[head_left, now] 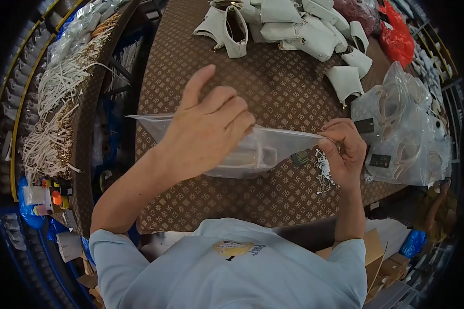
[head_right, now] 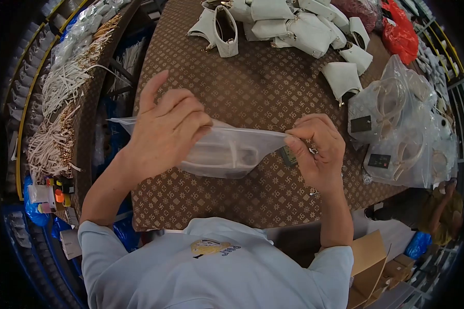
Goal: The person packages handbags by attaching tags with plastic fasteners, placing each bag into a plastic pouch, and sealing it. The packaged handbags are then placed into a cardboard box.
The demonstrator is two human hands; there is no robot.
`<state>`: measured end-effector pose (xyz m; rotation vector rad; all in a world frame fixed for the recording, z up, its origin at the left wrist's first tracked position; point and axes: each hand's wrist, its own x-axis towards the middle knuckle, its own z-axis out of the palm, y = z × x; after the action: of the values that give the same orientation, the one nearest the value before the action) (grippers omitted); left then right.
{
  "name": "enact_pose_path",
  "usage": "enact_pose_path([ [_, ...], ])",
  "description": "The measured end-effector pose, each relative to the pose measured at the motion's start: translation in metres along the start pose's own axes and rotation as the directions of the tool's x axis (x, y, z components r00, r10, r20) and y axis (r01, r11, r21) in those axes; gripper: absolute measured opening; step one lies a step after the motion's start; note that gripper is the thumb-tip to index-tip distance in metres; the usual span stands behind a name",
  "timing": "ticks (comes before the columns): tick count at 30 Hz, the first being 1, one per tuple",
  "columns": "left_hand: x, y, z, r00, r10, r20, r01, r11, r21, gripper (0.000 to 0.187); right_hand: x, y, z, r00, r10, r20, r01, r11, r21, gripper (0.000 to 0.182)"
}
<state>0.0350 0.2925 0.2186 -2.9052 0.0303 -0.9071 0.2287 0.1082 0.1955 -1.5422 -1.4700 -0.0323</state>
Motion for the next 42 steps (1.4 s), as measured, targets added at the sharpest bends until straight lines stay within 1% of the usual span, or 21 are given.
enact_pose_path([
  [8,-0.067,-0.039,-0.046,0.958,-0.265,0.11,0.248,0.957,0.151,0.012,-0.008,0.003,0.003,0.995,0.099,-0.023,-0.098,0.994,0.044,0.007],
  [15,-0.118,-0.065,-0.067,0.932,-0.351,0.085,0.324,0.916,0.236,0.007,-0.014,-0.003,0.01,0.991,0.129,0.015,-0.13,0.991,0.039,0.007],
  [17,-0.144,-0.078,-0.063,0.867,-0.494,0.066,0.46,0.845,0.272,0.005,-0.025,0.001,0.01,0.917,0.392,0.071,-0.395,0.874,0.283,0.008],
  [18,-0.162,-0.088,-0.065,0.874,-0.48,0.069,0.448,0.854,0.265,0.005,-0.028,0.004,0.008,0.915,0.4,0.056,-0.399,0.873,0.279,0.008],
  [20,-0.198,-0.097,-0.066,0.795,-0.606,0.024,0.599,0.79,0.131,0.017,-0.035,0.014,-0.001,0.918,0.397,0.021,-0.37,0.836,0.406,0.013],
  [21,-0.2,-0.089,-0.059,0.802,-0.597,0.029,0.59,0.798,0.126,0.017,-0.037,0.019,-0.003,0.946,0.282,0.162,-0.325,0.811,0.486,0.047],
  [22,-0.197,-0.077,-0.05,0.657,-0.752,0.063,0.74,0.626,-0.246,0.038,-0.043,0.026,0.003,0.945,0.292,0.148,-0.327,0.811,0.485,0.047],
  [23,-0.194,-0.066,-0.04,0.504,-0.845,0.178,0.756,0.331,-0.564,0.059,-0.053,0.036,0.017,0.92,0.343,0.188,-0.387,0.727,0.566,0.068],
  [24,-0.19,-0.055,-0.025,0.502,-0.818,0.28,0.699,0.194,-0.688,0.078,-0.064,0.049,0.031,0.895,0.387,0.222,-0.434,0.639,0.635,0.09],
  [25,-0.188,-0.045,-0.006,0.521,-0.762,0.386,0.627,0.035,-0.778,0.098,-0.077,0.065,0.051,0.862,0.366,0.351,-0.497,0.748,0.441,0.101],
  [26,-0.194,-0.036,0.018,0.525,-0.689,0.499,0.642,-0.064,-0.764,0.103,-0.089,0.079,0.074,0.796,0.382,0.47,-0.524,0.823,0.22,0.113],
  [27,-0.202,-0.027,0.043,0.522,-0.601,0.605,0.664,-0.16,-0.731,0.108,-0.093,0.079,0.098,0.795,0.328,0.509,-0.514,0.811,0.28,0.108],
  [28,-0.21,-0.012,0.066,0.501,-0.612,0.612,0.704,-0.123,-0.699,0.108,-0.095,0.078,0.12,0.793,0.265,0.548,-0.502,0.794,0.343,0.104],
  [30,-0.196,0.002,0.082,0.5,-0.603,0.622,0.746,-0.065,-0.663,0.108,-0.104,0.081,0.134,0.76,0.361,0.54,-0.629,0.615,0.475,0.086],
  [32,-0.166,0.003,0.071,0.342,-0.634,0.694,0.705,-0.315,-0.635,0.107,-0.113,0.068,0.123,0.77,0.45,0.451,-0.622,0.688,0.374,0.077],
  [33,-0.151,0.003,0.067,0.36,-0.617,0.7,0.714,-0.3,-0.633,0.107,-0.113,0.062,0.114,0.769,0.514,0.379,-0.62,0.743,0.251,0.067],
  [35,-0.125,0.004,0.064,0.535,-0.532,0.657,0.621,-0.28,-0.732,0.098,-0.112,0.055,0.076,0.765,0.59,0.258,-0.644,0.698,0.312,0.062],
  [36,-0.111,0.007,0.067,0.542,-0.511,0.667,0.63,-0.279,-0.725,0.098,-0.114,0.051,0.054,0.743,0.649,0.166,-0.657,0.658,0.37,0.057],
  [38,-0.084,0.017,0.079,0.618,-0.624,0.478,0.401,-0.272,-0.874,0.092,-0.109,0.052,0.007,0.777,0.622,-0.09,-0.552,0.744,0.377,0.054],
  [40,-0.095,0.022,0.118,0.512,-0.575,0.638,0.758,-0.045,-0.65,0.09,-0.109,0.082,-0.02,0.68,0.65,-0.338,-0.527,0.754,0.392,0.052],
  [42,-0.13,0.031,0.165,0.477,-0.485,0.733,0.879,0.266,-0.396,0.093,-0.107,0.122,-0.041,0.56,0.681,-0.471,-0.668,0.708,0.23,0.051],
])
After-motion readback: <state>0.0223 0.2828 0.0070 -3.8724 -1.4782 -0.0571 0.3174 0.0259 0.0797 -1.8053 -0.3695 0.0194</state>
